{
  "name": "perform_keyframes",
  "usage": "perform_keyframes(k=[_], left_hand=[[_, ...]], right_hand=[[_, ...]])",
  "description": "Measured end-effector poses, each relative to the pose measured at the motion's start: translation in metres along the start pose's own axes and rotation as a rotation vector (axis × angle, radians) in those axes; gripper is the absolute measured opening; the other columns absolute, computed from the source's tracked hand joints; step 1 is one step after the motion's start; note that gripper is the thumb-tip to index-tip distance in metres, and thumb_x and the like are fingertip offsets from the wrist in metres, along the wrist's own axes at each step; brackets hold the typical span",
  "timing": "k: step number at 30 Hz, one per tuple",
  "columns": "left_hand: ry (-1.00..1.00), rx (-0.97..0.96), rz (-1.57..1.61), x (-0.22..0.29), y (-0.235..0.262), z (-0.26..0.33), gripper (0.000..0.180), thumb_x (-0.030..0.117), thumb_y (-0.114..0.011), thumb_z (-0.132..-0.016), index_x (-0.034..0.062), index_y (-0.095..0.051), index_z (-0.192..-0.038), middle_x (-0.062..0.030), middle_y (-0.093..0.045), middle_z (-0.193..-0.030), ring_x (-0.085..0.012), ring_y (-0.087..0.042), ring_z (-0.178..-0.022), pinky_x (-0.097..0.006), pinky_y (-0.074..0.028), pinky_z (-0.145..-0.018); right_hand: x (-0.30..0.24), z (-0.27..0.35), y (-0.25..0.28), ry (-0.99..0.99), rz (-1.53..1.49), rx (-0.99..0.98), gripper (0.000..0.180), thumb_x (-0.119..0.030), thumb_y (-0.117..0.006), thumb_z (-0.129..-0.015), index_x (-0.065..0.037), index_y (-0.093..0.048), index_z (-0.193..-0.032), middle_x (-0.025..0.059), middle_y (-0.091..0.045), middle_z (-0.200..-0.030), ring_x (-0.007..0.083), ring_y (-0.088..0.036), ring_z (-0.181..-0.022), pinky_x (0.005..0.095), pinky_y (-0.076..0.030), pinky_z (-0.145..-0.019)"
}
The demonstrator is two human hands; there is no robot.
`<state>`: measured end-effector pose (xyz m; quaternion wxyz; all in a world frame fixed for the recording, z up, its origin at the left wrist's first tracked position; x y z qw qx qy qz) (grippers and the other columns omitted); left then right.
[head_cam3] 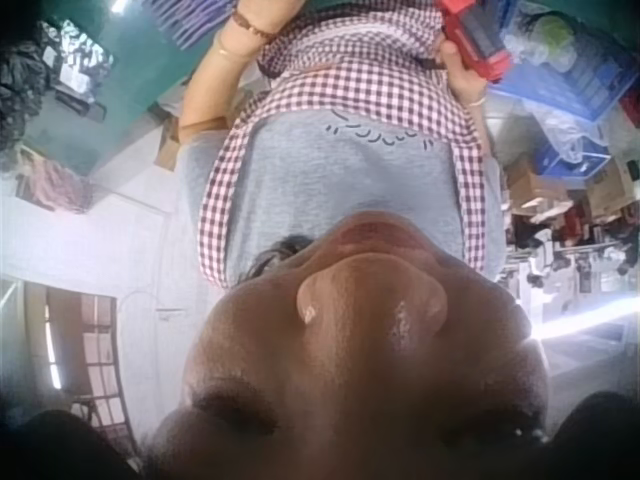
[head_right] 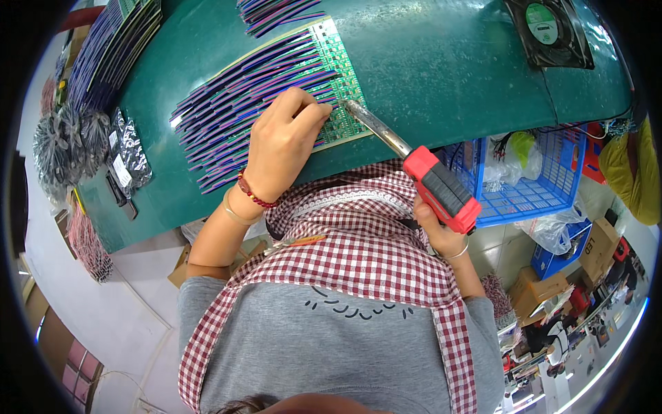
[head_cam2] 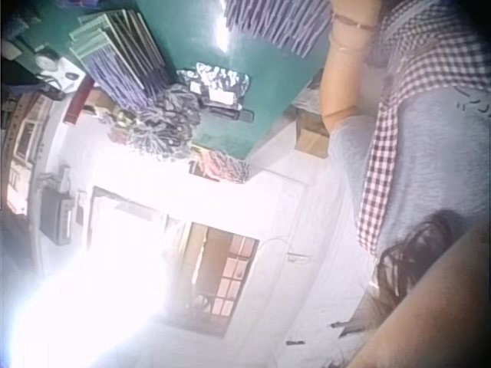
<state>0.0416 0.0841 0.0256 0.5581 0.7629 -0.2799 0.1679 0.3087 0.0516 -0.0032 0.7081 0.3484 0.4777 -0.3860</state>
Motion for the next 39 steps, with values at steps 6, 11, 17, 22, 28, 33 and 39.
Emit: perform_keyframes(k=[6, 11, 17, 22, 28, 33, 39], left_hand=[[0.000, -0.022, -0.019, 0.000, 0.000, -0.001, 0.014, 0.001, -0.072, -0.074, 0.0047, -0.065, -0.085, -0.0066, -0.056, -0.081, -0.0231, -0.059, -0.072, -0.034, -0.049, -0.060], [0.005, -0.027, -0.020, -0.001, 0.001, -0.003, 0.013, 0.002, -0.071, -0.074, 0.0051, -0.065, -0.085, -0.0064, -0.056, -0.081, -0.0231, -0.059, -0.072, -0.034, -0.049, -0.060], [0.014, -0.032, -0.024, -0.001, -0.001, -0.002, 0.011, 0.003, -0.071, -0.076, 0.0056, -0.065, -0.084, -0.0061, -0.056, -0.081, -0.0231, -0.060, -0.071, -0.034, -0.050, -0.060], [0.006, -0.038, -0.088, 0.000, 0.001, -0.003, 0.009, 0.007, -0.071, -0.076, 0.0082, -0.065, -0.083, -0.0035, -0.057, -0.081, -0.0214, -0.060, -0.073, -0.034, -0.047, -0.064], [-0.001, -0.050, -0.073, -0.002, 0.002, -0.007, 0.010, 0.007, -0.071, -0.075, 0.0091, -0.065, -0.083, -0.0024, -0.058, -0.081, -0.0208, -0.059, -0.076, -0.034, -0.044, -0.064], [-0.003, -0.064, -0.064, -0.003, 0.001, -0.006, 0.011, 0.007, -0.072, -0.075, 0.0090, -0.065, -0.083, -0.0023, -0.058, -0.082, -0.0210, -0.059, -0.076, -0.034, -0.044, -0.065], [0.002, -0.060, -0.062, -0.003, 0.001, -0.005, 0.011, 0.007, -0.072, -0.075, 0.0090, -0.065, -0.083, -0.0025, -0.058, -0.082, -0.0213, -0.060, -0.077, -0.034, -0.044, -0.065]], right_hand=[[0.001, -0.002, 0.004, 0.016, 0.001, -0.012, 0.019, -0.016, -0.064, -0.091, 0.002, -0.064, -0.097, 0.0034, -0.061, -0.077, 0.0128, -0.059, -0.068, 0.0282, -0.048, -0.063], [0.002, -0.001, 0.007, 0.057, 0.163, -0.022, 0.019, -0.015, -0.064, -0.090, 0.003, -0.065, -0.097, 0.0042, -0.063, -0.079, 0.0145, -0.060, -0.071, 0.0298, -0.049, -0.064], [-0.016, -0.002, 0.002, 0.003, -0.128, 0.051, 0.024, -0.019, -0.064, -0.090, 0.003, -0.066, -0.096, 0.0061, -0.063, -0.080, 0.0155, -0.061, -0.070, 0.0298, -0.049, -0.064], [-0.002, 0.005, 0.012, 0.081, 0.098, 0.086, 0.024, -0.023, -0.067, -0.087, -0.001, -0.068, -0.094, 0.0041, -0.065, -0.075, 0.0166, -0.061, -0.066, 0.0297, -0.048, -0.063], [0.008, 0.005, 0.011, 0.084, 0.187, 0.046, 0.019, -0.020, -0.067, -0.081, -0.002, -0.069, -0.088, 0.0072, -0.067, -0.075, 0.0223, -0.063, -0.065, 0.0325, -0.049, -0.060], [0.006, 0.003, 0.009, 0.134, 0.207, 0.048, 0.018, -0.017, -0.067, -0.081, -0.001, -0.069, -0.088, 0.0091, -0.066, -0.075, 0.0231, -0.063, -0.065, 0.0323, -0.048, -0.058], [0.001, 0.006, 0.006, 0.216, 0.314, 0.046, 0.018, -0.016, -0.068, -0.079, 0.000, -0.068, -0.088, 0.0106, -0.066, -0.075, 0.0228, -0.063, -0.065, 0.0322, -0.049, -0.057]])
Point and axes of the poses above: each hand's wrist, its own z-axis away from the middle knuckle, its own y-axis out of the back of the hand, x = y × z, the point moved 7 cm from there along -z, towards the middle knuckle
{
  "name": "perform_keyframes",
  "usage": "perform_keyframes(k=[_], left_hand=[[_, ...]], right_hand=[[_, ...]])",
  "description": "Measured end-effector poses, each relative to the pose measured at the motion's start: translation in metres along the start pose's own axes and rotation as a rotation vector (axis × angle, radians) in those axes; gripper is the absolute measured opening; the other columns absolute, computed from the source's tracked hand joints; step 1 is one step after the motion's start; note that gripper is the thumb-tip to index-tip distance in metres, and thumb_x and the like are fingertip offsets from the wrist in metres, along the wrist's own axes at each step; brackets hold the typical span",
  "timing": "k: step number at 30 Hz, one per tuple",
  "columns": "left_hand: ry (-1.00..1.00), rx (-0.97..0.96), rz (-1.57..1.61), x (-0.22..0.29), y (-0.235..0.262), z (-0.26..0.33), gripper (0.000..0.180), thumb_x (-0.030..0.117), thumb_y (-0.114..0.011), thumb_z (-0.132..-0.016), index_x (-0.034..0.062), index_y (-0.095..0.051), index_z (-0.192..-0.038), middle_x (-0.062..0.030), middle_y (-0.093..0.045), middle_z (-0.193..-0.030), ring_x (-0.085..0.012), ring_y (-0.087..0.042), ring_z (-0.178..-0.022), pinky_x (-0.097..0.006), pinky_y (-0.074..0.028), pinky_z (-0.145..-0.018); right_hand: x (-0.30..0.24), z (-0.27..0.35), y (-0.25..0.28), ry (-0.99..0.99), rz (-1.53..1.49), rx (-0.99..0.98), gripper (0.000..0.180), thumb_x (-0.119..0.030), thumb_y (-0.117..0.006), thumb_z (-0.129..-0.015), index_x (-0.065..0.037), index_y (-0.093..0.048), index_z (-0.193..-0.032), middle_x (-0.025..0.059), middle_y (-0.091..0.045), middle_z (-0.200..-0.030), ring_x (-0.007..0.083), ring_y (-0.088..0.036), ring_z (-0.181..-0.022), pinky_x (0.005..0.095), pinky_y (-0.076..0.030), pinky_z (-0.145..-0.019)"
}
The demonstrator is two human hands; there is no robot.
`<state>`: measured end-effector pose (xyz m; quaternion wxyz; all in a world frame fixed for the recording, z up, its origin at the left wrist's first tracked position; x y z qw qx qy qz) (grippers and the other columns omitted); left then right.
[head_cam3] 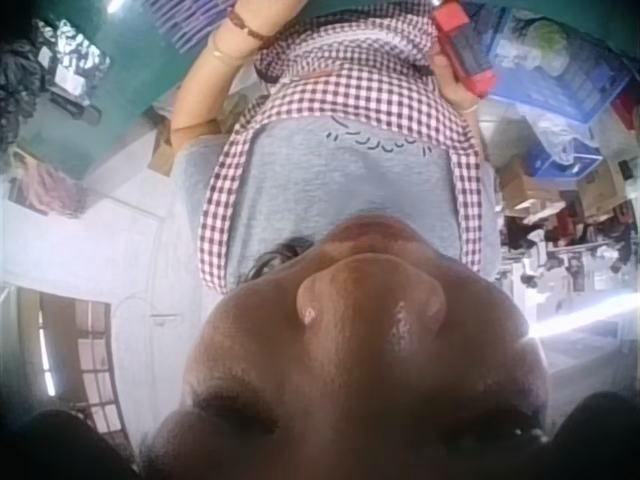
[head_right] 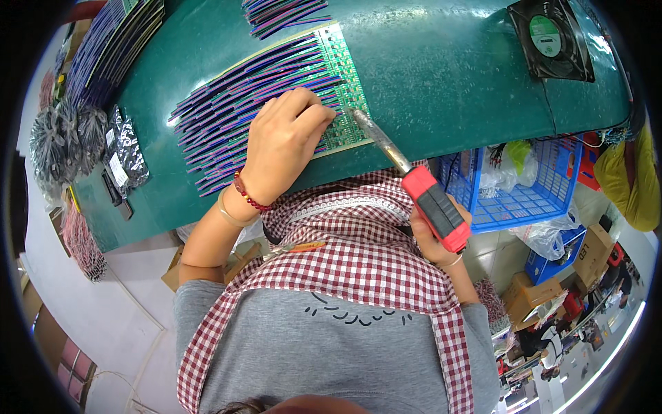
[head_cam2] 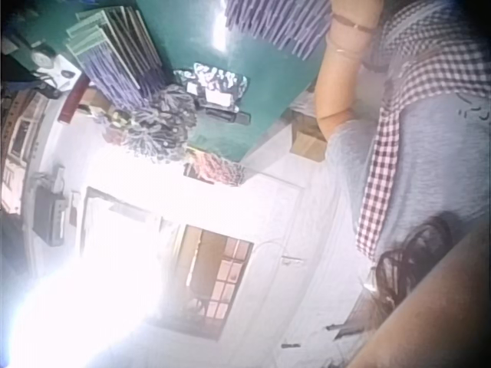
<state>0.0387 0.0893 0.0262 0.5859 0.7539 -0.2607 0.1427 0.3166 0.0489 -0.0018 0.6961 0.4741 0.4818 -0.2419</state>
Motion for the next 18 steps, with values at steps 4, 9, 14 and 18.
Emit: perform_keyframes(k=[4, 9, 14, 18], left_hand=[[-0.003, 0.002, 0.006, -0.0007, -0.0005, -0.0001, 0.011, 0.007, -0.072, -0.075, 0.0089, -0.065, -0.083, -0.0026, -0.058, -0.082, -0.0214, -0.060, -0.077, -0.034, -0.044, -0.065], [-0.002, -0.001, 0.009, -0.0004, 0.0008, -0.0008, 0.011, 0.007, -0.072, -0.075, 0.0090, -0.065, -0.083, -0.0026, -0.058, -0.083, -0.0214, -0.060, -0.077, -0.034, -0.044, -0.065], [0.016, -0.009, 0.006, -0.0011, 0.0002, -0.0012, 0.011, 0.007, -0.072, -0.074, 0.0092, -0.065, -0.083, -0.0026, -0.058, -0.083, -0.0213, -0.059, -0.077, -0.034, -0.044, -0.065], [0.017, -0.009, 0.015, -0.0013, 0.0000, -0.0009, 0.011, 0.007, -0.072, -0.074, 0.0092, -0.065, -0.083, -0.0026, -0.058, -0.083, -0.0213, -0.059, -0.077, -0.034, -0.044, -0.065]], right_hand=[[-0.0008, 0.0012, 0.0037, -0.101, -0.184, 0.037, 0.018, -0.016, -0.068, -0.078, 0.000, -0.068, -0.087, 0.0102, -0.066, -0.074, 0.0223, -0.063, -0.065, 0.0318, -0.050, -0.058], [0.0028, 0.0031, 0.0021, -0.090, -0.141, 0.016, 0.017, -0.016, -0.069, -0.079, -0.001, -0.068, -0.087, 0.0096, -0.066, -0.075, 0.0222, -0.063, -0.065, 0.0315, -0.050, -0.059], [0.0056, 0.0032, 0.0000, -0.050, 0.001, -0.032, 0.014, -0.015, -0.069, -0.078, -0.002, -0.068, -0.084, 0.0089, -0.066, -0.074, 0.0219, -0.063, -0.064, 0.0315, -0.049, -0.058], [-0.0008, 0.0042, 0.0026, -0.053, -0.116, 0.015, 0.014, -0.015, -0.069, -0.079, -0.002, -0.068, -0.084, 0.0082, -0.066, -0.074, 0.0216, -0.062, -0.064, 0.0311, -0.048, -0.057]])
Point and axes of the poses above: each hand's wrist, its own z-axis away from the middle knuckle, its own y-axis out of the back of the hand, x = y × z, the point moved 7 cm from there along -z, towards the middle knuckle
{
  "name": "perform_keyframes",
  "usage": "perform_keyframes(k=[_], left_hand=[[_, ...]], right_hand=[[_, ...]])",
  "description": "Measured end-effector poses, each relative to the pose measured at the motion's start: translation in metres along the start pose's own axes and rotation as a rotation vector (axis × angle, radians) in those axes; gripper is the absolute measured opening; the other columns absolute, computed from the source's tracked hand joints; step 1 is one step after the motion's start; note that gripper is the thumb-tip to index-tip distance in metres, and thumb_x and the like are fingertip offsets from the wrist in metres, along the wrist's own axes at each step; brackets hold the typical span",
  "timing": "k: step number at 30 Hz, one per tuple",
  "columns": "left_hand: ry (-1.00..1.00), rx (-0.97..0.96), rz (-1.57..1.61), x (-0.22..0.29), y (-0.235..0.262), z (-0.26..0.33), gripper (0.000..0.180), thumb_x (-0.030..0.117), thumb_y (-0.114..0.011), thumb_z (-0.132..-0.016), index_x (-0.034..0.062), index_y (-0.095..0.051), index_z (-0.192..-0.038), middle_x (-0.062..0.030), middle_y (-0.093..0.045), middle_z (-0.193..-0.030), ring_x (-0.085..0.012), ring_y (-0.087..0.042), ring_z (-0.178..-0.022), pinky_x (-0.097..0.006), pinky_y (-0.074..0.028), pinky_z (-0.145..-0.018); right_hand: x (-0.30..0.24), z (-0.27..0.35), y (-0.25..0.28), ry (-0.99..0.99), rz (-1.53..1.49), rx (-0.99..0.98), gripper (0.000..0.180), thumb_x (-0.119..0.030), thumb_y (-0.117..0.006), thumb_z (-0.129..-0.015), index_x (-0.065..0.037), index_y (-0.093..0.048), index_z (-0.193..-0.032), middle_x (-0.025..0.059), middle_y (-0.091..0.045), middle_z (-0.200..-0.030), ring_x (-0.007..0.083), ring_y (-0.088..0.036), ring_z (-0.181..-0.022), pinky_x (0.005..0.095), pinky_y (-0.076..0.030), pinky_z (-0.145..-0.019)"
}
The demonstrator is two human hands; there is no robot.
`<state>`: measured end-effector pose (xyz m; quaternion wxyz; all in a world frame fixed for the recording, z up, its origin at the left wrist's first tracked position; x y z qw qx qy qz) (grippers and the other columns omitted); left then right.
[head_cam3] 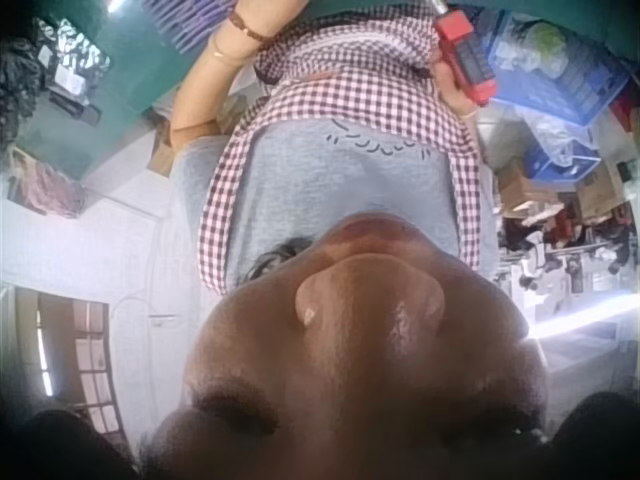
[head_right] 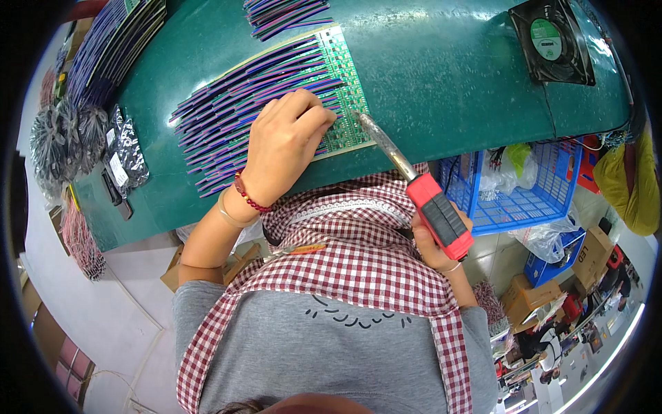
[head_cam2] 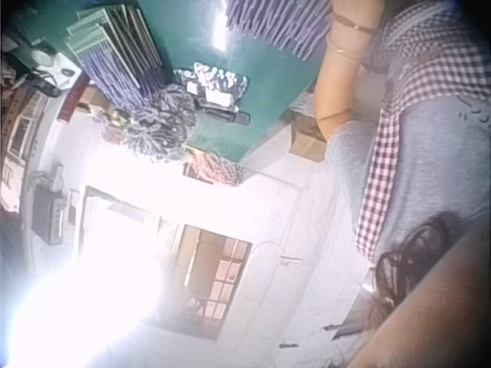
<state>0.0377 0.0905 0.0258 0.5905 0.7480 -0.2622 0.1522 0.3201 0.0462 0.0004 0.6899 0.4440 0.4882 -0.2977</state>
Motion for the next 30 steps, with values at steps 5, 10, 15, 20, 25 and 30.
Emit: perform_keyframes(k=[5, 10, 15, 20, 25, 30], left_hand=[[0.001, -0.003, -0.006, 0.000, 0.000, 0.000, 0.011, 0.007, -0.072, -0.075, 0.0095, -0.065, -0.082, -0.0022, -0.058, -0.082, -0.0210, -0.059, -0.077, -0.034, -0.042, -0.065], [-0.010, 0.000, -0.015, 0.001, -0.001, 0.001, 0.012, 0.007, -0.073, -0.075, 0.0095, -0.065, -0.083, -0.0020, -0.057, -0.082, -0.0205, -0.059, -0.077, -0.034, -0.042, -0.065], [-0.007, -0.007, -0.025, 0.001, -0.001, 0.001, 0.012, 0.007, -0.072, -0.075, 0.0095, -0.065, -0.084, -0.0019, -0.057, -0.082, -0.0203, -0.059, -0.077, -0.034, -0.042, -0.066], [-0.016, 0.002, -0.041, 0.002, 0.000, 0.001, 0.011, 0.008, -0.072, -0.075, 0.0096, -0.064, -0.083, -0.0019, -0.057, -0.083, -0.0200, -0.058, -0.077, -0.034, -0.041, -0.065], [-0.019, -0.016, -0.067, 0.005, 0.002, -0.001, 0.011, 0.009, -0.072, -0.076, 0.0105, -0.064, -0.083, -0.0014, -0.057, -0.083, -0.0205, -0.057, -0.080, -0.035, -0.039, -0.070], [-0.026, -0.050, -0.094, 0.010, 0.012, -0.008, 0.010, 0.012, -0.072, -0.077, 0.0114, -0.065, -0.084, -0.0018, -0.057, -0.086, -0.0211, -0.055, -0.084, -0.036, -0.038, -0.073]], right_hand=[[0.000, 0.002, -0.001, 0.014, -0.019, 0.017, 0.016, -0.018, -0.069, -0.081, -0.003, -0.068, -0.084, 0.0074, -0.066, -0.074, 0.0199, -0.063, -0.065, 0.0304, -0.049, -0.057], [0.010, 0.005, -0.004, -0.041, -0.047, -0.011, 0.018, -0.019, -0.070, -0.081, -0.002, -0.068, -0.086, 0.0081, -0.065, -0.077, 0.0205, -0.063, -0.065, 0.0311, -0.049, -0.057], [0.001, 0.004, -0.004, -0.004, -0.042, 0.025, 0.018, -0.019, -0.069, -0.082, -0.001, -0.067, -0.086, 0.0099, -0.066, -0.076, 0.0220, -0.063, -0.066, 0.0313, -0.049, -0.059], [0.000, 0.001, -0.001, 0.001, -0.027, 0.022, 0.019, -0.020, -0.068, -0.082, -0.001, -0.067, -0.086, 0.0093, -0.066, -0.073, 0.0220, -0.063, -0.065, 0.0307, -0.049, -0.060], [-0.005, -0.004, -0.001, -0.022, -0.141, 0.076, 0.022, -0.022, -0.067, -0.085, 0.000, -0.066, -0.088, 0.0075, -0.065, -0.075, 0.0177, -0.061, -0.066, 0.0291, -0.049, -0.061], [-0.008, -0.011, 0.010, -0.059, -0.150, 0.193, 0.067, -0.051, -0.062, -0.089, 0.005, -0.049, -0.123, 0.0090, -0.060, -0.071, 0.0115, -0.049, -0.054, 0.0250, -0.039, -0.052]])
Point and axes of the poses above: each hand's wrist, its own z-axis away from the middle knuckle, its own y-axis out of the back of the hand, x = y × z, the point moved 7 cm from there along -z, towards the middle knuckle
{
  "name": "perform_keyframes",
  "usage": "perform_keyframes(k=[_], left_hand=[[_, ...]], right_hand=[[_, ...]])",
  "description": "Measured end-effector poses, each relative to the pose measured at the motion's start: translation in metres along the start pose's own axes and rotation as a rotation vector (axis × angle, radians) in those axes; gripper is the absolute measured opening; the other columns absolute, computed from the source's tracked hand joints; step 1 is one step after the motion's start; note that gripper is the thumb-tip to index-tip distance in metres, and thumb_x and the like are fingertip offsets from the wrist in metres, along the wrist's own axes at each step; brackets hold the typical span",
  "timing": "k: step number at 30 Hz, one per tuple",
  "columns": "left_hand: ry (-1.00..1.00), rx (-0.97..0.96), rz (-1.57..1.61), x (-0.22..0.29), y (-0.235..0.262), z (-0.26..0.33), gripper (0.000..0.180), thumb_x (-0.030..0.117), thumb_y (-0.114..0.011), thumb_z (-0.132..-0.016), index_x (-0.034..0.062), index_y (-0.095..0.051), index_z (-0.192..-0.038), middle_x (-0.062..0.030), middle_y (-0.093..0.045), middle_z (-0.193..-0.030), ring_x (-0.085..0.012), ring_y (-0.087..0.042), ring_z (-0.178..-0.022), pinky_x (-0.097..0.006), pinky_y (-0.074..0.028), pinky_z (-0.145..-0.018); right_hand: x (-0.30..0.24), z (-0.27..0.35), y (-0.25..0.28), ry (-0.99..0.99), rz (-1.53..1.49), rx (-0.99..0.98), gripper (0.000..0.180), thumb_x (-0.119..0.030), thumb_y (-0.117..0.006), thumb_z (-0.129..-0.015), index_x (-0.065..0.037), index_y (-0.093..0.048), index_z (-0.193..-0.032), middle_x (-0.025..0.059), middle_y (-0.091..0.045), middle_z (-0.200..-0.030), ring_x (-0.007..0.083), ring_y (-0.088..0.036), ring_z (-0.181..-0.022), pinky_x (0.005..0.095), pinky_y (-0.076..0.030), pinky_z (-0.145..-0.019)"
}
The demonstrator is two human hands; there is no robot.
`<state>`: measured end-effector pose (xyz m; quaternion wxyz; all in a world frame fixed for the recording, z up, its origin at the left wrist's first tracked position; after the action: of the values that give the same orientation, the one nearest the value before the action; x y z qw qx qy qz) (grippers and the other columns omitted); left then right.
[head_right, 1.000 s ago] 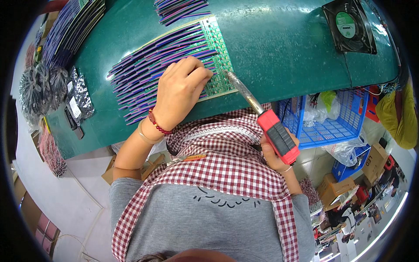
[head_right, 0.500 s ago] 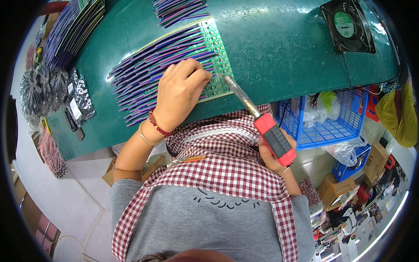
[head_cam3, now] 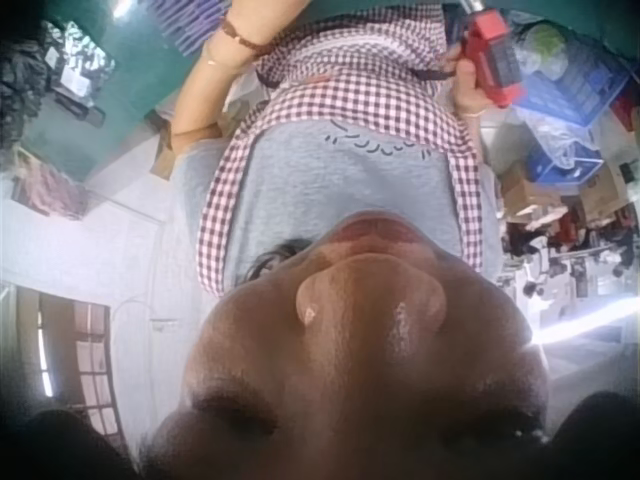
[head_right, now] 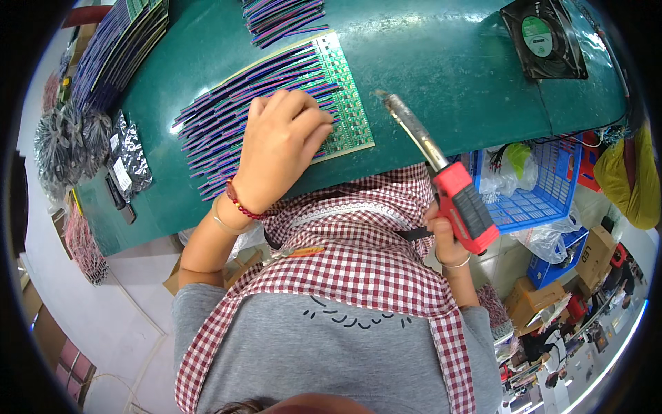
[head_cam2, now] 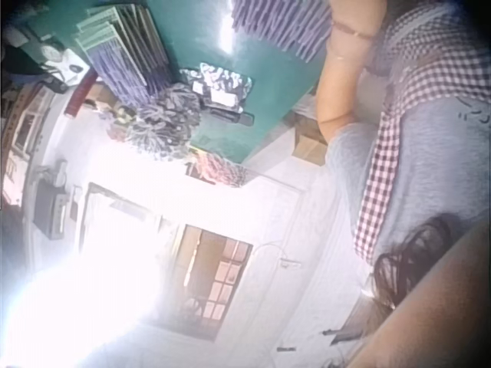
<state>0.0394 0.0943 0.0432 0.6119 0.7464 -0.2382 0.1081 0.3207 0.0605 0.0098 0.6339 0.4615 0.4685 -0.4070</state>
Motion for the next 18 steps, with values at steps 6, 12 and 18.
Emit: perform_keyframes(k=[6, 12, 18], left_hand=[[0.108, 0.020, -0.081, -0.019, -0.014, -0.020, 0.010, 0.013, -0.068, -0.080, 0.0100, -0.060, -0.084, -0.0044, -0.056, -0.085, -0.0248, -0.056, -0.085, -0.037, -0.041, -0.073], [0.124, 0.076, -0.028, -0.026, -0.019, -0.020, 0.010, 0.012, -0.067, -0.081, 0.0079, -0.058, -0.083, -0.0060, -0.056, -0.084, -0.0257, -0.057, -0.084, -0.038, -0.043, -0.073], [0.096, 0.087, -0.079, -0.023, -0.016, -0.022, 0.010, 0.011, -0.066, -0.082, 0.0067, -0.058, -0.084, -0.0073, -0.057, -0.083, -0.0265, -0.058, -0.084, -0.039, -0.044, -0.073]], right_hand=[[-0.005, -0.009, -0.004, 0.038, -0.135, 0.037, 0.060, -0.048, -0.058, -0.093, 0.003, -0.048, -0.123, 0.0065, -0.051, -0.063, 0.0122, -0.047, -0.052, 0.0274, -0.042, -0.051], [-0.001, 0.002, -0.004, 0.079, -0.171, -0.037, 0.052, -0.036, -0.055, -0.096, 0.006, -0.047, -0.125, 0.0066, -0.054, -0.073, 0.0119, -0.050, -0.061, 0.0257, -0.042, -0.056], [-0.003, -0.001, -0.006, 0.101, -0.185, -0.055, 0.054, -0.036, -0.056, -0.096, 0.005, -0.046, -0.129, 0.0072, -0.055, -0.074, 0.0116, -0.049, -0.061, 0.0256, -0.042, -0.056]])
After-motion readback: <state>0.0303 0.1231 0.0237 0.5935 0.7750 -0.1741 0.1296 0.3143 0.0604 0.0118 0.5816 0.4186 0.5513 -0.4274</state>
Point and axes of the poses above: each hand's wrist, its own z-axis away from the middle knuckle, its own y-axis out of the back of the hand, x = y × z, the point moved 7 cm from there along -z, towards the middle knuckle
